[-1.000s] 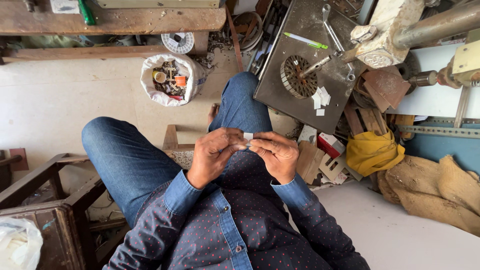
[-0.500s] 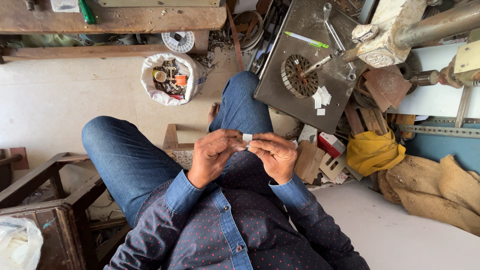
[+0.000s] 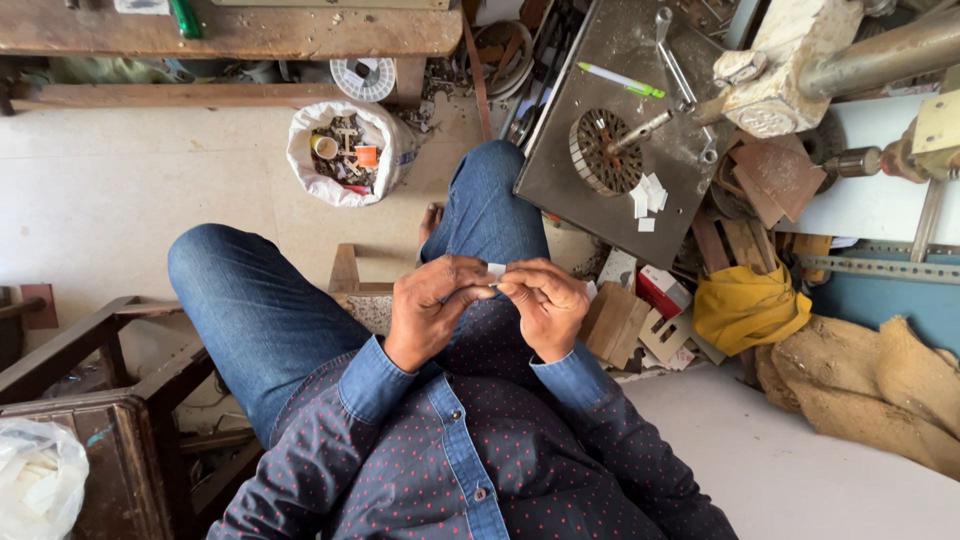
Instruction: The person sits on a chair and inserts small white insulating pieces one at a time into the slots of a circular metal rotor, pressing each piece in by hand over a metal work plate. They repeatedly pick pieces from a small stack and fit them around the rotor.
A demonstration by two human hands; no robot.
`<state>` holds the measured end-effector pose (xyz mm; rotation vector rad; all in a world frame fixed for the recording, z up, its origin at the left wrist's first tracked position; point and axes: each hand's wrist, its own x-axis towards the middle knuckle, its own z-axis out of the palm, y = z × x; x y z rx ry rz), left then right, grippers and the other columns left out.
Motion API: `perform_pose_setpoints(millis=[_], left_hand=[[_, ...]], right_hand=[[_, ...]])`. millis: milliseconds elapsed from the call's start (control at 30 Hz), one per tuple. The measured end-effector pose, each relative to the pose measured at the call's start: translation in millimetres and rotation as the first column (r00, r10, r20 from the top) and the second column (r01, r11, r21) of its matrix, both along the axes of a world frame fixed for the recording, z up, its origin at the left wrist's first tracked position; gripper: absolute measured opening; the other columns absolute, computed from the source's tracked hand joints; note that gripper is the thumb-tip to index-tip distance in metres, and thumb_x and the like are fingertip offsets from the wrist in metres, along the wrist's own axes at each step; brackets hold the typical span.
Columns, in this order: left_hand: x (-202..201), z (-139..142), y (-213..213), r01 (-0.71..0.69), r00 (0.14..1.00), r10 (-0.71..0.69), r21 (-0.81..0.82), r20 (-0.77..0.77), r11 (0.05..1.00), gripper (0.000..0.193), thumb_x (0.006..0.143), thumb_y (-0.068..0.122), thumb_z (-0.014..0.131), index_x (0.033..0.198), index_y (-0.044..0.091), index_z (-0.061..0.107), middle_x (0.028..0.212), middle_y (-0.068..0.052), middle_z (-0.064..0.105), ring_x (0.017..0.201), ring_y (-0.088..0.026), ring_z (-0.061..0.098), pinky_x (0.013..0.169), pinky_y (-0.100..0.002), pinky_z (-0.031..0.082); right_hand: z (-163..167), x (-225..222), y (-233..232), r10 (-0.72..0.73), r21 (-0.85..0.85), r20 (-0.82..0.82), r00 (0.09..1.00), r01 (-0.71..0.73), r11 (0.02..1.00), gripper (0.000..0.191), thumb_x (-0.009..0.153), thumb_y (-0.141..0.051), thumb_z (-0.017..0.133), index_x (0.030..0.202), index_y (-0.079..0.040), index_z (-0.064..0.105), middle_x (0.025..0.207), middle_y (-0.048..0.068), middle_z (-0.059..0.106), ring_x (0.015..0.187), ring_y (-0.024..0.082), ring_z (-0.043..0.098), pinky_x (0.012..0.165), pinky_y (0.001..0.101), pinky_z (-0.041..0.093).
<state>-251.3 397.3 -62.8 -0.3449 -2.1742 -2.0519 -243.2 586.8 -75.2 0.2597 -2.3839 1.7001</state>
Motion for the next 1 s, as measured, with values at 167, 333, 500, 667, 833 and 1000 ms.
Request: perform_pose_setpoints(millis=[167,333,500,667,833,1000], left_hand=[[1.7,-1.8,-1.3,-0.052,0.998,0.051,0.027,0.038,0.998,0.01,0.088,-0.002,0.074,0.097,0.002,0.075,0.099,-0.011,0.075,0.095,-0.023,0.076,0.082,-0.03,0.059],[3.7,-2.8,-2.6,-0.053,0.995,0.05,0.033,0.085,0.998,0.008,0.087,-0.002,0.076,0.094,0.002,0.075,0.099,-0.011,0.076,0.093,-0.021,0.076,0.082,-0.03,0.059],[3.4,-1.6,-1.6,-0.026,0.994,0.018,0.076,0.106,0.997,0.009,0.088,0.0,0.075,0.097,0.002,0.075,0.098,-0.01,0.076,0.093,-0.021,0.075,0.083,-0.03,0.059],[2.9,-2.0,-1.4,-0.018,0.99,0.008,0.071,0.141,0.997,0.009,0.089,0.001,0.075,0.097,0.002,0.076,0.098,-0.01,0.076,0.094,-0.02,0.075,0.084,-0.03,0.059],[0.2,-3.1,-0.7,0.01,0.985,-0.021,0.065,0.169,0.998,0.006,0.09,0.002,0.075,0.096,0.002,0.076,0.099,-0.01,0.076,0.094,-0.021,0.076,0.085,-0.031,0.059],[-2.8,-2.1,3.5,0.026,0.983,-0.038,0.071,0.178,0.997,0.007,0.09,0.005,0.076,0.096,0.001,0.076,0.1,-0.011,0.076,0.094,-0.022,0.075,0.085,-0.032,0.058]], right_hand=[[-8.2,4.5,-6.3,0.049,-0.168,0.082,0.995,-0.035,0.985,0.013,0.093,0.0,0.079,0.105,-0.002,0.074,0.102,0.011,0.074,0.089,0.015,0.07,0.078,0.0265,0.058],[0.0,-3.2,-2.0,0.103,-0.01,0.001,0.995,-0.103,0.995,0.022,0.085,-0.003,0.083,0.106,-0.004,0.074,0.103,0.012,0.074,0.09,0.016,0.073,0.074,0.0265,0.061],[8.6,-9.3,-2.6,0.087,0.074,-0.058,0.994,-0.083,0.994,0.017,0.087,-0.004,0.083,0.102,-0.004,0.076,0.099,0.01,0.076,0.088,0.016,0.076,0.074,0.0262,0.062],[11.1,-8.3,-8.2,0.088,-0.074,0.026,0.996,-0.086,0.994,0.012,0.09,-0.002,0.08,0.1,-0.001,0.075,0.099,0.012,0.074,0.086,0.015,0.073,0.073,0.0256,0.061],[15.4,-7.9,-3.5,0.108,-0.022,0.03,0.994,-0.108,0.994,0.011,0.09,-0.002,0.08,0.099,0.001,0.075,0.099,0.014,0.074,0.087,0.015,0.072,0.074,0.0254,0.059],[14.9,-8.6,-0.1,0.057,0.009,0.033,0.998,-0.058,0.998,0.011,0.088,-0.004,0.082,0.096,-0.001,0.076,0.095,0.012,0.076,0.078,0.012,0.07,0.064,0.0215,0.052]])
